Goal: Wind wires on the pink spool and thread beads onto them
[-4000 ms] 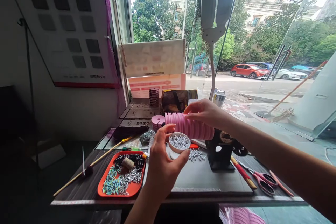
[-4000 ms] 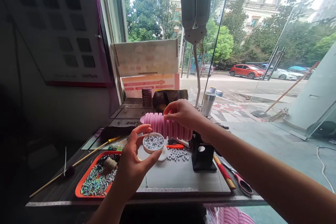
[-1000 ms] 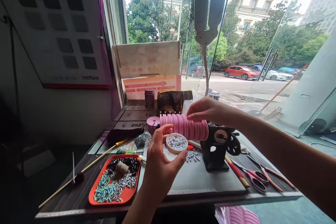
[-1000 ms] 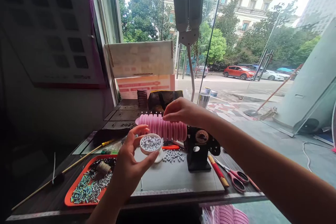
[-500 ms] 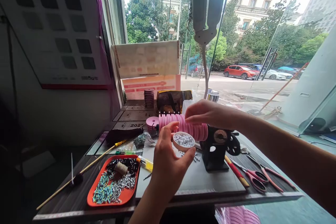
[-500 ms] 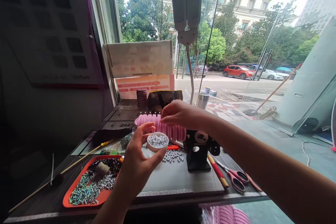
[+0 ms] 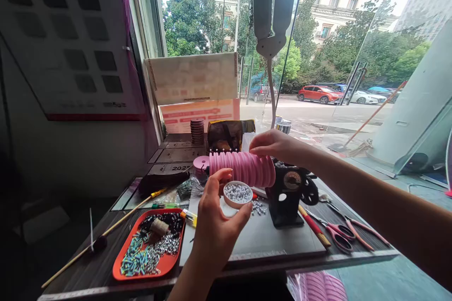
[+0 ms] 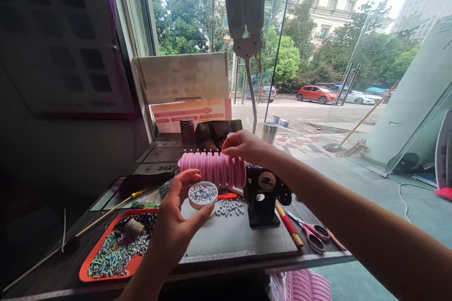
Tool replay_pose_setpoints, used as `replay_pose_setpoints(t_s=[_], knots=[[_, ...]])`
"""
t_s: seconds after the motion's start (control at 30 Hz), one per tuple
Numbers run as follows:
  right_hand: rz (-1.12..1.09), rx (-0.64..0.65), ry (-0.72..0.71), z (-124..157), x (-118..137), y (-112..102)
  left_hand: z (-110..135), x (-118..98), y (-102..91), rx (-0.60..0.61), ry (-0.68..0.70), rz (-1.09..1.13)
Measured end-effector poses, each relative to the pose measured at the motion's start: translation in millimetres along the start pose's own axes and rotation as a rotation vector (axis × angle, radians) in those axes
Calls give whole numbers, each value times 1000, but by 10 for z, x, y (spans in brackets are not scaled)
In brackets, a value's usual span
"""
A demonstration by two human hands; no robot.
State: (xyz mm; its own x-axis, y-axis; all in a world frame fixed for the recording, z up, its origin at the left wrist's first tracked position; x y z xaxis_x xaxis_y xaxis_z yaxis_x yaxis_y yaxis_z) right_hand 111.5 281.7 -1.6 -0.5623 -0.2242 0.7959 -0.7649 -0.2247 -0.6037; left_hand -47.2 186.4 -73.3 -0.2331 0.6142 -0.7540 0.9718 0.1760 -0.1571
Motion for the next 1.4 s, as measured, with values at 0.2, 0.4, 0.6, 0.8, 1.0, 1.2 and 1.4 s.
replay_pose_setpoints(t_s=[0.2, 0.4, 0.6, 0.8, 1.0, 1.2, 1.4], knots=[[-89, -17, -11, -86, -63, -14, 11, 13, -18, 16, -16, 3], [-99, 6, -8, 77, -45, 34, 28, 46, -49, 5, 3, -19], [-39, -50, -81, 202, -68, 86, 51, 82, -37, 20, -7, -15], [-23, -77, -79, 166, -72, 87, 51, 81, -45, 30, -8, -40], [50, -99, -71, 179, -73, 88, 50, 70, -42, 21, 8, -21], [43, -105, -42, 208, -57, 78, 55, 88, -59, 95, 4, -48], [5, -119, -17, 245, -21, 68, 67, 110, -78, 97, -11, -33]])
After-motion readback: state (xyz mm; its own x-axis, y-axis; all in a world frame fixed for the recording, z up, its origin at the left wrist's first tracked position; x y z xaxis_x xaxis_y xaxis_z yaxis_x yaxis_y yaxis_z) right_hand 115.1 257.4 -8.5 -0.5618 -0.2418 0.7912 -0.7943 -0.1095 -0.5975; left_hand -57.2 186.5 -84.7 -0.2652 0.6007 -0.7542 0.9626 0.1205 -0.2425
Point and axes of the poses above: each hand's wrist, its own z-axis away from the middle knuckle, its own y-axis out of the palm, x = y × z, the point moved 5 cm from there along -z, towards the middle knuckle, and after that the axes turned 8 degrees about y, right-handed, at the moved point
